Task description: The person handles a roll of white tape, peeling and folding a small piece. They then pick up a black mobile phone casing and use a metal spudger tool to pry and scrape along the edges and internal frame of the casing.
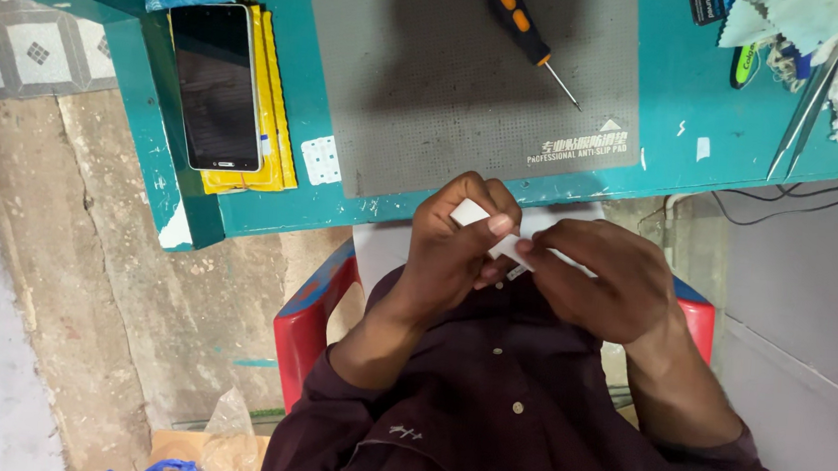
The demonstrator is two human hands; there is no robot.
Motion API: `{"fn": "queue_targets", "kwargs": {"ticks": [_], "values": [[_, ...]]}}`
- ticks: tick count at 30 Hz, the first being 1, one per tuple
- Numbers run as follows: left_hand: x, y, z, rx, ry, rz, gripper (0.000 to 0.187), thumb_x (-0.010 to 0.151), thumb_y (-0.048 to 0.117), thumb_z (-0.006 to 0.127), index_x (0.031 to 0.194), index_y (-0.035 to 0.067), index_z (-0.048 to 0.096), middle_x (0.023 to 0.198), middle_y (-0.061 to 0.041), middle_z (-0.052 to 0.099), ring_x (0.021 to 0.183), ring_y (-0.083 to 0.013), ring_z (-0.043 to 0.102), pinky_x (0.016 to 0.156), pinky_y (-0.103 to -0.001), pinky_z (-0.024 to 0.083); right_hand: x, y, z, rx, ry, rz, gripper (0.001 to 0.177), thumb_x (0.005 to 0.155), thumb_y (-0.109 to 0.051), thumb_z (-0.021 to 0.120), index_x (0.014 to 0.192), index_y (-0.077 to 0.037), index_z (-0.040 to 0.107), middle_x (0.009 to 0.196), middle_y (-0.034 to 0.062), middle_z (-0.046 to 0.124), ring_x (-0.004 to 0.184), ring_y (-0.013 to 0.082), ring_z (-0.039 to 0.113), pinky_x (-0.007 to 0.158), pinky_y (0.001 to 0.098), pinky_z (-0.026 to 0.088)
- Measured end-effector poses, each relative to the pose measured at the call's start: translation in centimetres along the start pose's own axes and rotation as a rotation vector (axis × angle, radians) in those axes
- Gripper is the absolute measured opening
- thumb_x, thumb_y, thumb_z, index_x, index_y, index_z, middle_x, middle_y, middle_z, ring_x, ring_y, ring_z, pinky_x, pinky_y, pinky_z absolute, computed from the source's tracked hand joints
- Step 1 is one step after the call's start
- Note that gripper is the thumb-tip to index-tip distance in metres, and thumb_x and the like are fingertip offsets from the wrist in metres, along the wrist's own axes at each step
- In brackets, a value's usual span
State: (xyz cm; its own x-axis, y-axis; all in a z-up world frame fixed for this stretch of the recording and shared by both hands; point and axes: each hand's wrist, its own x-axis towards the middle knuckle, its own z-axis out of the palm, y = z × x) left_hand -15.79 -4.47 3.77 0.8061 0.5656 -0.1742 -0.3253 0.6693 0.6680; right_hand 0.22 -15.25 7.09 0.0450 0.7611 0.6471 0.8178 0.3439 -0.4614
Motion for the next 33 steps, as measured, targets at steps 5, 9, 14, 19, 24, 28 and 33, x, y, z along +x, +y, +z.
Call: {"fn": "queue_targets", "kwargs": {"ticks": [5,9,14,19,24,28,33], "values": [[0.0,0.1,0.3,0.037,-0.022,0.013,0.022,0.105,0.018,0.067,0.099,0.003,0.052,0.092,-0.015,0.066,0.055,-0.0091,0.053,0.043,-0.022,0.04,-0.5,0.8,0.4,0.245,0.02,0.104,0.021,0.079,0.002,0.087,0.095,-0.002,0.074,0.088,0.0095,0.068,0.076,0.02,0.07,0.06,0.0328,0.055],[-0.3,-0.4,0.3,0.262,0.029,0.089,0.025,0.103,0.022,0.069,0.105,0.0,0.058,0.092,-0.013,0.07,0.058,-0.0079,0.058,0.045,-0.021,0.043,-2.2,1.0,0.8,0.56,-0.035,0.481,0.015,0.083,0.008,0.076,0.095,0.001,0.07,0.095,0.0113,0.068,0.083,0.0172,0.07,0.067,0.0278,0.056],[0.5,-2.3,1.0,0.583,0.218,0.278,0.021,0.099,0.015,0.077,0.095,0.003,0.06,0.076,-0.006,0.068,0.056,-0.0058,0.06,0.046,-0.021,0.045,-3.7,1.9,2.6,0.864,0.015,0.558,0.012,0.089,0.013,0.068,0.094,0.002,0.068,0.092,0.01,0.066,0.079,0.0149,0.062,0.069,0.025,0.049],[0.6,-2.5,0.8,0.527,0.34,0.214,0.024,0.096,0.013,0.078,0.087,0.006,0.057,0.068,0.0,0.062,0.055,-0.0029,0.056,0.044,-0.02,0.042,-3.3,1.9,2.9,0.894,-0.093,0.503,0.012,0.091,0.014,0.064,0.096,0.003,0.067,0.095,0.0086,0.063,0.083,0.0166,0.065,0.074,0.0286,0.056],[0.5,-2.6,0.0,0.671,0.35,0.288,0.022,0.097,0.011,0.077,0.087,0.005,0.058,0.076,0.001,0.063,0.067,-0.0018,0.056,0.055,-0.02,0.046,-1.8,2.7,2.1,0.776,-0.326,0.409,0.01,0.092,0.013,0.065,0.094,0.004,0.068,0.093,0.0093,0.06,0.079,0.0168,0.064,0.07,0.0285,0.054],[0.4,-2.6,0.2,0.669,0.37,0.251,0.021,0.095,0.01,0.078,0.086,0.005,0.059,0.074,0.001,0.064,0.065,-0.001,0.057,0.054,-0.02,0.046,-1.3,3.0,1.7,0.809,-0.414,0.414,0.013,0.089,0.014,0.065,0.091,0.002,0.068,0.091,0.0086,0.061,0.079,0.0166,0.066,0.069,0.0285,0.054],[0.5,-2.2,0.7,0.718,0.397,0.267,0.021,0.093,0.008,0.078,0.084,0.005,0.06,0.07,0.001,0.064,0.062,-0.0014,0.056,0.052,-0.02,0.045,-2.0,3.0,1.9,0.846,-0.407,0.463,0.02,0.088,0.021,0.06,0.091,0.002,0.067,0.093,0.0079,0.064,0.08,0.0153,0.066,0.07,0.0269,0.055]]}}
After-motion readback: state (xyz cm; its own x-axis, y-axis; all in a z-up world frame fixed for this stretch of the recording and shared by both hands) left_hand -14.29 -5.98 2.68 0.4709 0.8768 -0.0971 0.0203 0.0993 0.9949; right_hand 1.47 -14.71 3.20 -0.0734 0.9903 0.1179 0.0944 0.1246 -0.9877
